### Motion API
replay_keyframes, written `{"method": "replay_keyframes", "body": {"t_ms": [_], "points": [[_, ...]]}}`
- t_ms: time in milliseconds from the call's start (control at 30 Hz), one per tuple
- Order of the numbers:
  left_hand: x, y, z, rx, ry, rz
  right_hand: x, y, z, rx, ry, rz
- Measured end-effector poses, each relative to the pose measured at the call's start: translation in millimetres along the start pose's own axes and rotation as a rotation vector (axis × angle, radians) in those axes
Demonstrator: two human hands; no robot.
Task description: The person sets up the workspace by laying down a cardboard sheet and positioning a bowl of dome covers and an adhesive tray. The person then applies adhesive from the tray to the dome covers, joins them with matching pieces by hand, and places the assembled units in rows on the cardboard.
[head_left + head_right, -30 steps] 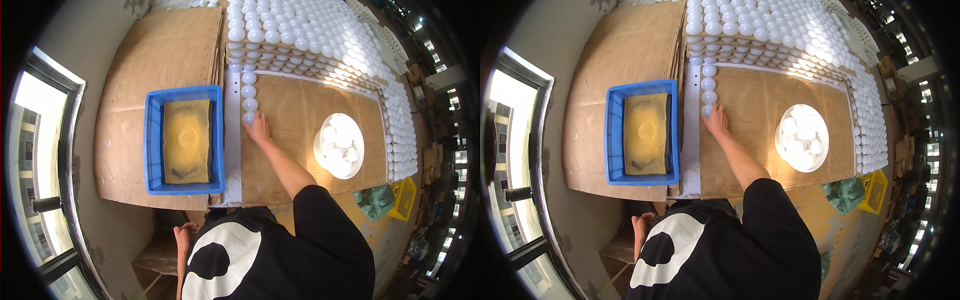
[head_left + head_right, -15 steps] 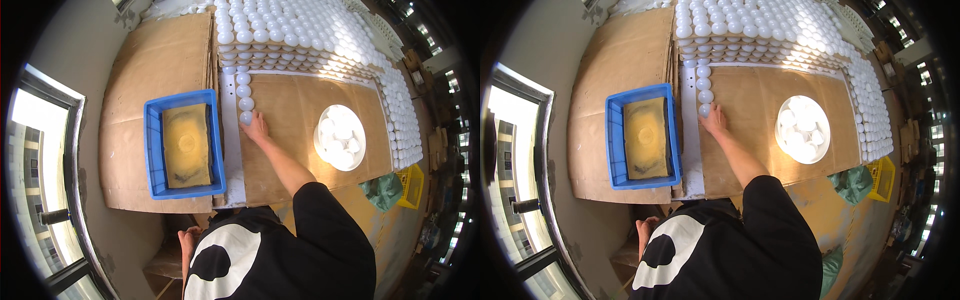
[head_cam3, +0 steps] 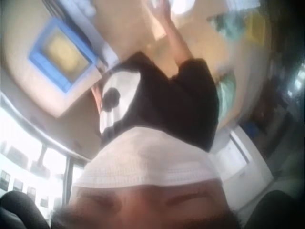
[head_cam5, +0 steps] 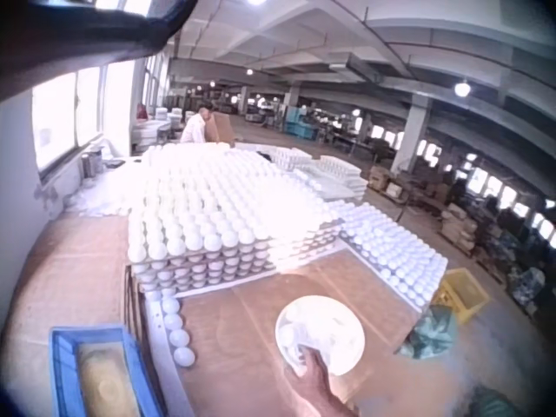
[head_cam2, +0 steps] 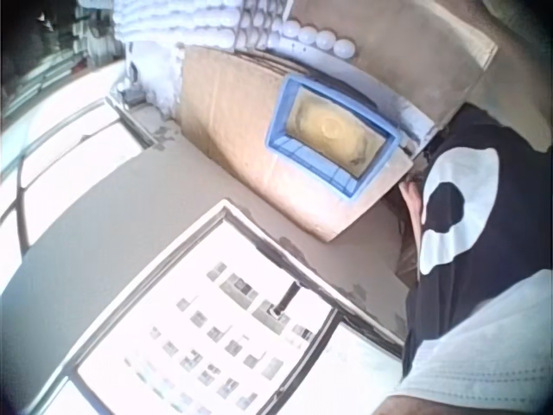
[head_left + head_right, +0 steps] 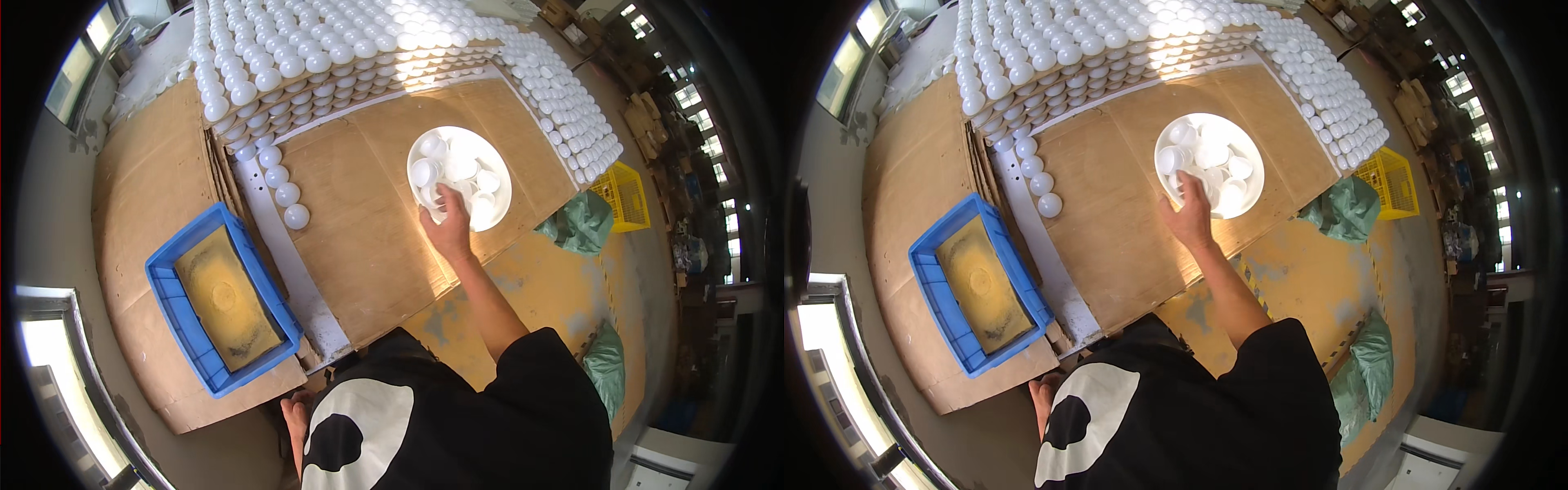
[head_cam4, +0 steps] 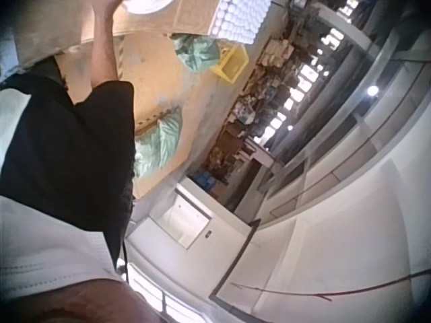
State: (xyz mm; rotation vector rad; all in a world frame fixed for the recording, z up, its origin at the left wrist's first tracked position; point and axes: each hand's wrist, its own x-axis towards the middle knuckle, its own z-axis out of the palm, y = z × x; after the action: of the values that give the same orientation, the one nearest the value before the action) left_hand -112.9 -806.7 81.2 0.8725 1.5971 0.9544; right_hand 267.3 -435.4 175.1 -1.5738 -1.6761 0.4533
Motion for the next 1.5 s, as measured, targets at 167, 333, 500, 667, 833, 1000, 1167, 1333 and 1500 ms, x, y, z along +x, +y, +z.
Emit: {"method": "replay_keyframes", "body": {"t_ms": [167,333,500,667,833,1000,1167,1333,1500], "points": [[20,12,19,-0.019,-0.054,0.001,29,47,-59,-0.36,-0.421,0.245],[28,12,32,-0.124,-0.073,0.104,48,82,-64,-0.367,-0.64,0.241],[33,16,44,-0.105,-0.076,0.002,58,80,-64,-0.331,-0.723,0.256],[40,15,59,-0.18,-0.003,-0.045,62,83,-64,-0.307,-0.638,0.235],[46,37,63,-0.054,-0.009,-0.033,70,106,-85,-0.051,-0.48,0.249],[26,100,65,-0.029,-0.023,-0.212,72,50,-108,0.43,-0.517,0.313],[55,211,79,0.196,-0.2,0.174,20,-70,-68,0.285,-1.021,-0.014],[68,259,91,0.101,-0.126,0.503,-47,-159,-11,0.257,-1.585,-0.234],[44,213,68,-0.089,-0.149,0.674,-98,-170,27,0.579,-1.533,-0.316]]}}
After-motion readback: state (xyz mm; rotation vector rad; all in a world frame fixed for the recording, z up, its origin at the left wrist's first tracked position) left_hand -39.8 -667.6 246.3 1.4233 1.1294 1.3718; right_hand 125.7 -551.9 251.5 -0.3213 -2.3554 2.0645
